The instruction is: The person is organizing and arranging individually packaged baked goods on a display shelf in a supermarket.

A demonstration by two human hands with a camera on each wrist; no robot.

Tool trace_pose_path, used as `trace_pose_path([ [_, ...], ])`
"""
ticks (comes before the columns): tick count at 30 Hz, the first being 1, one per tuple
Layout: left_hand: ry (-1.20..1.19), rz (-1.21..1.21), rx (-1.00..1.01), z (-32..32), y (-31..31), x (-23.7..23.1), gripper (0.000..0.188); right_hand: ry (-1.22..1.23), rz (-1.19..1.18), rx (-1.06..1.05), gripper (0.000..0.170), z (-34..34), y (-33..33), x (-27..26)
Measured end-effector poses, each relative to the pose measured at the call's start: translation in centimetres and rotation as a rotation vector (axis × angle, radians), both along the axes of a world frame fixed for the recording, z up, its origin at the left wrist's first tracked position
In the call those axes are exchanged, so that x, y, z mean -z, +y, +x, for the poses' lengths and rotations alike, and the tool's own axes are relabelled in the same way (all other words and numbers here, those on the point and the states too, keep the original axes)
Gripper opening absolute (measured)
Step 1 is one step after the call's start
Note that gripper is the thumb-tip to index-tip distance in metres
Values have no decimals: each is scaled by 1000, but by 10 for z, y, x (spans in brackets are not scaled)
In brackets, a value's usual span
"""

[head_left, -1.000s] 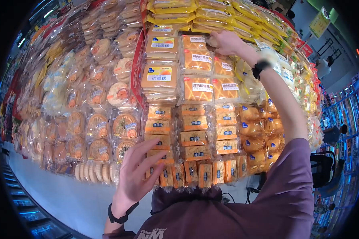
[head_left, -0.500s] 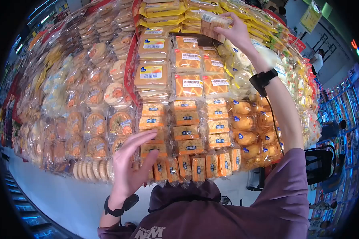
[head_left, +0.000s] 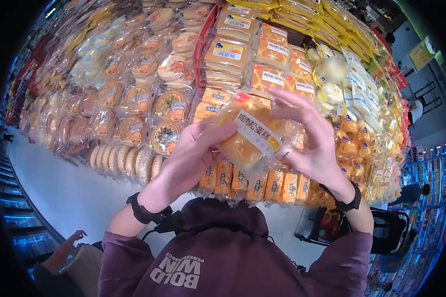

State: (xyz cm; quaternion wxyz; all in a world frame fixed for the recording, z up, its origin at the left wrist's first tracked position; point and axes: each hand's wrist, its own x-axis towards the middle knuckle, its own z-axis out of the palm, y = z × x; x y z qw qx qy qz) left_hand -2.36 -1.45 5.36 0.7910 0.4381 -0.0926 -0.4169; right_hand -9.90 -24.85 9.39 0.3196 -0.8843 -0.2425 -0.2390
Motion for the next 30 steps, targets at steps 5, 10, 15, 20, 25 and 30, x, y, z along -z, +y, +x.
trace_pose_path([
  [5, -169, -19, -184, -7, -3, -1, 43, 706, 1207, 93, 63, -19, 14, 20],
  [10, -422, 50, -183, -13, -6, 1, 48, 511, 810, 147, 64, -24, 32, 34],
  [15, -803, 158, -205, -11, 3, 0, 45, 111, 307, 74, 52, -25, 27, 29],
  [20, -870, 103, -231, -9, 2, 4, 43, 120, 381, 78, 48, -27, 27, 36],
  [25, -877, 172, -230, -11, 2, 3, 43, 149, 389, 114, 51, -30, 27, 34],
  [30, -1088, 323, -333, -17, 0, 2, 49, 414, 689, 161, 60, -32, 26, 37],
])
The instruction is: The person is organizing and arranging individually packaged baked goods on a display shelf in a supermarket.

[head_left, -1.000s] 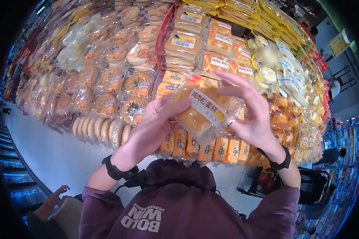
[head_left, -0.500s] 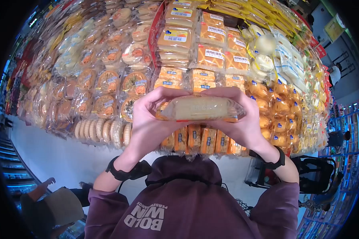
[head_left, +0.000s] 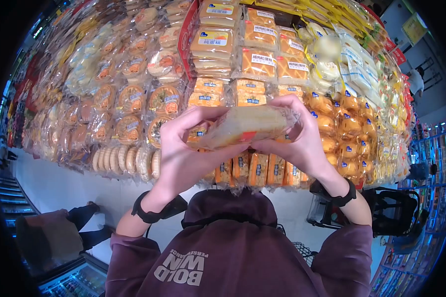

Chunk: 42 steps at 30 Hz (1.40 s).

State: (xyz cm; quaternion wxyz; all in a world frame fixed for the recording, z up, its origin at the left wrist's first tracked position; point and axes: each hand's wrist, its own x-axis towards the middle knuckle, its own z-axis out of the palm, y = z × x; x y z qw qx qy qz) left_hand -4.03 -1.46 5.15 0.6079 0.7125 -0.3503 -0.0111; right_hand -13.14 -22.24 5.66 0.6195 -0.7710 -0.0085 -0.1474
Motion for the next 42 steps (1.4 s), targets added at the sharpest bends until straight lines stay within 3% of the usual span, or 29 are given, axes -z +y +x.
trace_pose_path([
  [3, -417, 9, 3, 2, -1, -8, 49, 75, 19, -60, 59, 3, -9, 11],
  [9, -477, 32, 15, -3, -2, -13, 50, 102, -41, -46, 59, 0, -11, 18],
  [12, 90, -43, 37, 2, -4, -5, 53, 45, 197, -31, 61, 0, -2, 7],
  [13, 279, -74, 122, 7, -3, -6, 55, 80, 148, -16, 62, -2, -2, 2],
  [16, 389, -121, 167, 12, -3, -5, 57, 78, 26, 0, 65, -1, -6, -7],
  [19, 447, -114, 214, 13, -2, -9, 54, -89, -1, 4, 66, 3, -2, -3],
  [21, 648, -171, 263, 14, -3, -12, 51, -135, 41, 75, 69, 3, 3, -7],
  [23, 772, -206, 292, 16, -3, -12, 49, -392, -519, 102, 73, 8, -5, -18],
  [25, 819, -217, 306, 19, -3, -10, 47, -436, -878, -21, 80, 5, -13, -31],
  [31, 888, -246, 361, 19, -5, -8, 50, -474, -1092, -107, 73, 14, -18, -23],
  [34, 846, -183, 325, 15, -4, -2, 57, -525, -993, -108, 72, 18, -26, -14],
  [37, 874, -235, 96, 9, -2, 4, 68, -538, -883, -94, 70, 18, -26, -8],
  [40, 865, -247, 346, 15, 4, -1, 72, -486, -650, -52, 62, 17, -24, 0],
  [42, 610, -199, 207, 18, 5, 10, 65, -356, -596, -14, 59, 12, -25, 3],
])
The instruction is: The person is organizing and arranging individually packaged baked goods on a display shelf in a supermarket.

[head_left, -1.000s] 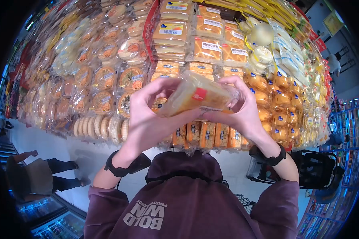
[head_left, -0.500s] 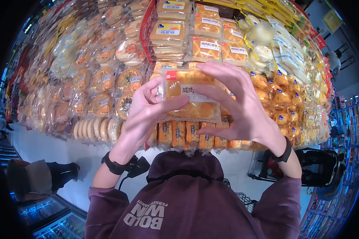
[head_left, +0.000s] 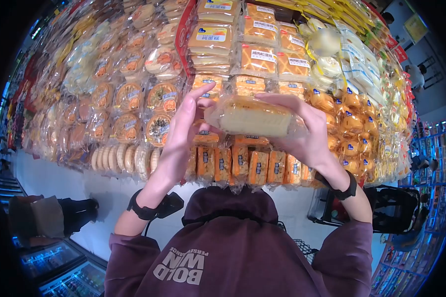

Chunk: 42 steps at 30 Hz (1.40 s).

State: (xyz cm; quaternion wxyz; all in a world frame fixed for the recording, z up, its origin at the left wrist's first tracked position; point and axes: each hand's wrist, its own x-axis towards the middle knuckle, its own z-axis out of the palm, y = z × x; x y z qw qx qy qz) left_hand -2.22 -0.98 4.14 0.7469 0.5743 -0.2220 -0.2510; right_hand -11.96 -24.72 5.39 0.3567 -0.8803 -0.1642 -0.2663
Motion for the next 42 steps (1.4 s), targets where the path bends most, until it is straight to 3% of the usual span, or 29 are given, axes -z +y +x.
trace_pose_path([
  [4, -836, 150, -100, 5, -1, 7, 61, 187, 202, 127, 47, -8, 10, -7],
  [7, -775, 164, -96, 1, -8, 2, 62, 179, 179, 112, 46, -9, 15, -16],
  [10, -363, -16, -102, -15, -16, -8, 55, 306, 430, 22, 47, -10, 19, -14],
  [16, -503, 107, -121, -18, -12, -16, 50, 693, 978, -149, 48, -16, 22, -5],
  [19, -465, 148, -125, -20, -12, -21, 50, 705, 965, -127, 49, -19, 23, -1],
  [22, -280, 29, -92, -23, -16, -22, 50, 708, 959, -108, 49, -18, 25, -2],
  [28, -142, -22, -56, -26, -15, -24, 47, 652, 953, -53, 44, -18, 33, -14],
  [34, 166, 59, 139, -17, -6, -27, 52, 679, 874, -31, 41, -14, 36, -35],
  [37, 210, -48, 152, -16, -7, -26, 43, 716, 866, -42, 41, -13, 36, -36],
  [42, 1, 35, 107, -16, -3, -22, 47, 589, 818, -80, 40, -19, 33, -31],
])
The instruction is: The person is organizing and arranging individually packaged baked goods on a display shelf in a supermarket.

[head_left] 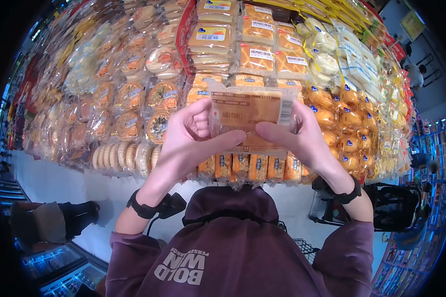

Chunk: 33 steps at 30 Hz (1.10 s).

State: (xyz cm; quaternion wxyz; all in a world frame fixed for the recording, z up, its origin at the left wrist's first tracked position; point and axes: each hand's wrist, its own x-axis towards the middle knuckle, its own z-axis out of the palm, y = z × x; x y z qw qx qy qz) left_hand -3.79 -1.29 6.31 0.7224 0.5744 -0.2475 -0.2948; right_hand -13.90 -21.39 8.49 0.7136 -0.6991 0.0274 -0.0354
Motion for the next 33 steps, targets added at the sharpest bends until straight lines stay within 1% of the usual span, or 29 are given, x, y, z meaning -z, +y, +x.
trace_pose_path([
  [1, -52, 24, -11, -1, 1, -2, 48, -66, -4, 1, 42, -2, 0, 2],
  [4, -607, 115, -66, 3, 5, 9, 52, -219, -430, -58, 49, -3, -11, 11],
  [5, -947, 132, -95, 9, 6, 10, 53, -206, -497, -102, 54, -4, -14, 11],
  [6, -973, 149, -79, 6, 9, 11, 57, -251, -631, -204, 58, -4, -18, 2],
  [7, -1022, 153, -52, 4, 9, 8, 58, -310, -664, -253, 60, -3, -25, 9],
  [9, -1096, 159, -6, 0, 7, 6, 61, -280, -618, -351, 61, 0, -35, 13],
  [11, -1175, 181, 52, -1, 4, 8, 60, -109, -445, -442, 61, 2, -38, 4],
  [12, -1214, 193, 81, -1, 3, 9, 60, -136, -502, -462, 62, 4, -40, 2],
  [16, -1251, 183, 61, 1, -3, 19, 58, -176, -667, -518, 67, 18, -42, 4],
  [18, -1269, 205, 2, 4, -3, 24, 61, -208, -708, -513, 68, 26, -43, 1],
  [21, -1228, 255, -130, 7, -1, 21, 64, -58, -710, -486, 70, 39, -59, -24],
  [22, -1201, 260, -178, 8, 0, 17, 65, -187, -818, -436, 74, 47, -69, -28],
  [23, -1173, 269, -225, 9, 2, 14, 67, -178, -843, -398, 77, 57, -83, -34],
  [24, -1153, 270, -231, 11, 5, 14, 67, -170, -869, -359, 79, 70, -100, -41],
  [26, -1118, 272, -245, 16, 12, 15, 68, -229, -985, -241, 82, 103, -142, -47],
  [28, -1108, 286, -249, 20, 15, 15, 66, -248, -1206, -89, 82, 132, -178, -58],
  [30, -1102, 303, -250, 23, 19, 14, 64, -153, -1285, 9, 78, 168, -215, -56],
  [32, -1097, 325, -245, 24, 21, 11, 62, -179, -1449, 22, 76, 209, -253, -48],
  [33, -1095, 339, -247, 24, 22, 9, 60, -190, -1529, 27, 75, 219, -256, -49],
])
